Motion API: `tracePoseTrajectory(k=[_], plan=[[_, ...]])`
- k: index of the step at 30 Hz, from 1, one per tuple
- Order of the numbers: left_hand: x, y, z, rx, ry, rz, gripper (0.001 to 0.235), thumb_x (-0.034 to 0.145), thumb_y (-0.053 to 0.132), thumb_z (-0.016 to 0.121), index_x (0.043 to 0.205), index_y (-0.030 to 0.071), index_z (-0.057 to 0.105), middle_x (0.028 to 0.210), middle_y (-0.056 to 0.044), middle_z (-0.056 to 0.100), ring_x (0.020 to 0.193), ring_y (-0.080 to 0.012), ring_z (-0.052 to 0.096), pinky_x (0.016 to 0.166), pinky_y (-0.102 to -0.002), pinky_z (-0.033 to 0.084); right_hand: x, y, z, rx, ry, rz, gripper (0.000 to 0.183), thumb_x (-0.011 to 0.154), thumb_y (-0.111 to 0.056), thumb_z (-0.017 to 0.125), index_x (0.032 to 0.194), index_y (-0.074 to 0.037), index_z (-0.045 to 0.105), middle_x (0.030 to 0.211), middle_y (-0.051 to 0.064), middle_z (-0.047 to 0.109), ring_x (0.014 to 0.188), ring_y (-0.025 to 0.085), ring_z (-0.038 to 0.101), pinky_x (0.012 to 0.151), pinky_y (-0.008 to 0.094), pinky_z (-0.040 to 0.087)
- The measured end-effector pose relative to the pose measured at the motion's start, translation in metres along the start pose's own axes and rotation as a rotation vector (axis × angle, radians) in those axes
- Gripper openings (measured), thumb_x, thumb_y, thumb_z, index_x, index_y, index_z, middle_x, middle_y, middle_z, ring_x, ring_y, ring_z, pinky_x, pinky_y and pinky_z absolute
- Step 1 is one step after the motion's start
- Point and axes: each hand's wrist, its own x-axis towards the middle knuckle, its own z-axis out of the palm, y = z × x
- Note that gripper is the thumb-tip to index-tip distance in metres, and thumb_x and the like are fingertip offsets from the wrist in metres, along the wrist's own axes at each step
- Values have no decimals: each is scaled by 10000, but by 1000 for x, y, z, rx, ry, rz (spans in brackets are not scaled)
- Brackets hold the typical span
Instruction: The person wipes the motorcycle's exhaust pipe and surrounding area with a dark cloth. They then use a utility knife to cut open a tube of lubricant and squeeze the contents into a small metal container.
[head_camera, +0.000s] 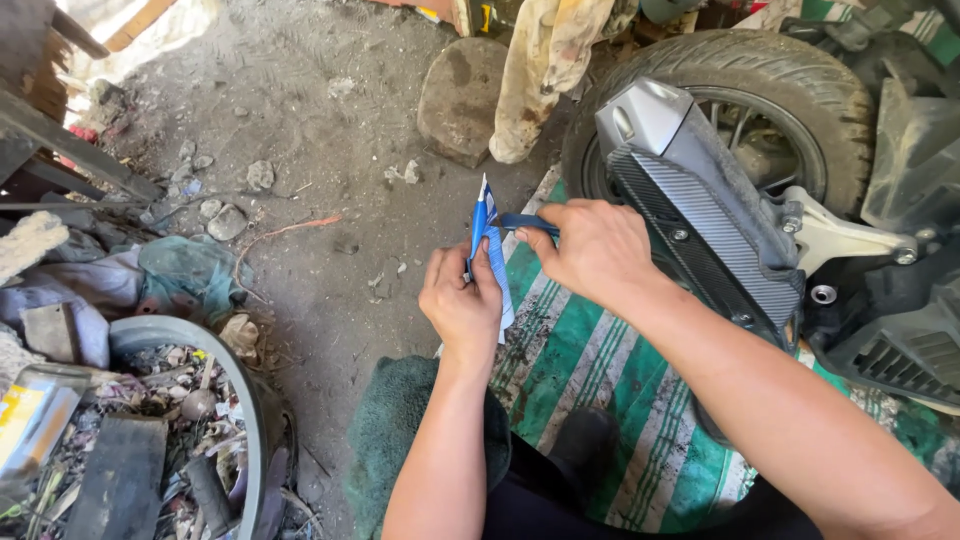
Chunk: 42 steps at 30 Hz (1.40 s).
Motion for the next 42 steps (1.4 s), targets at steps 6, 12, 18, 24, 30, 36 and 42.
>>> tracePoseTrajectory(k=[6,12,18,24,30,36,42], plan=[[4,-1,-3,-26,43,-2,174,1028,239,834,902,137,770,733,-10,620,665,-272,710,626,-342,588,6,-5,-1,2,-11,-19,417,1049,-506,663,1248,-195,856,949,89,834,939,397,821,857,561,633],[8,-7,0,-9,53,-1,183,1021,213,840,889,125,749,729,-20,614,656,-285,702,614,-363,582,21,-8,1,-6,-58,10,433,1039,-522,663,1272,-213,857,1019,108,847,1034,416,815,921,577,623],[19,-19,-25,82,91,-74,242,1051,241,795,856,126,709,715,-27,566,680,-311,679,651,-363,563,57,9,-7,-150,-121,193,456,1062,-568,617,1227,-232,879,1104,150,865,1154,430,798,968,585,620],[24,2,-8,-62,131,-136,234,1046,220,808,862,121,704,710,-55,588,684,-330,696,657,-371,576,39,-9,-27,52,18,157,430,1077,-566,629,1176,-214,856,1029,130,842,1064,457,794,917,579,611],[12,2,3,-78,113,-212,273,1082,313,766,884,143,689,720,-28,584,705,-299,704,630,-358,584,-32,8,72,661,36,201,686,614,-262,1029,1232,-95,781,1018,80,852,728,265,733,659,399,559],[11,31,7,-158,37,-224,223,1057,268,794,933,91,741,741,-94,647,712,-363,735,588,-401,588,-53,16,115,748,52,248,802,615,-263,1036,1359,-237,738,1212,86,847,1138,375,798,908,462,661],[3,28,12,-356,-70,-569,211,1063,314,751,981,120,733,681,-64,758,638,-232,795,600,-373,636,-72,88,107,1002,50,126,680,749,-196,994,1387,-71,795,1253,203,844,1226,275,749,1023,473,590]])
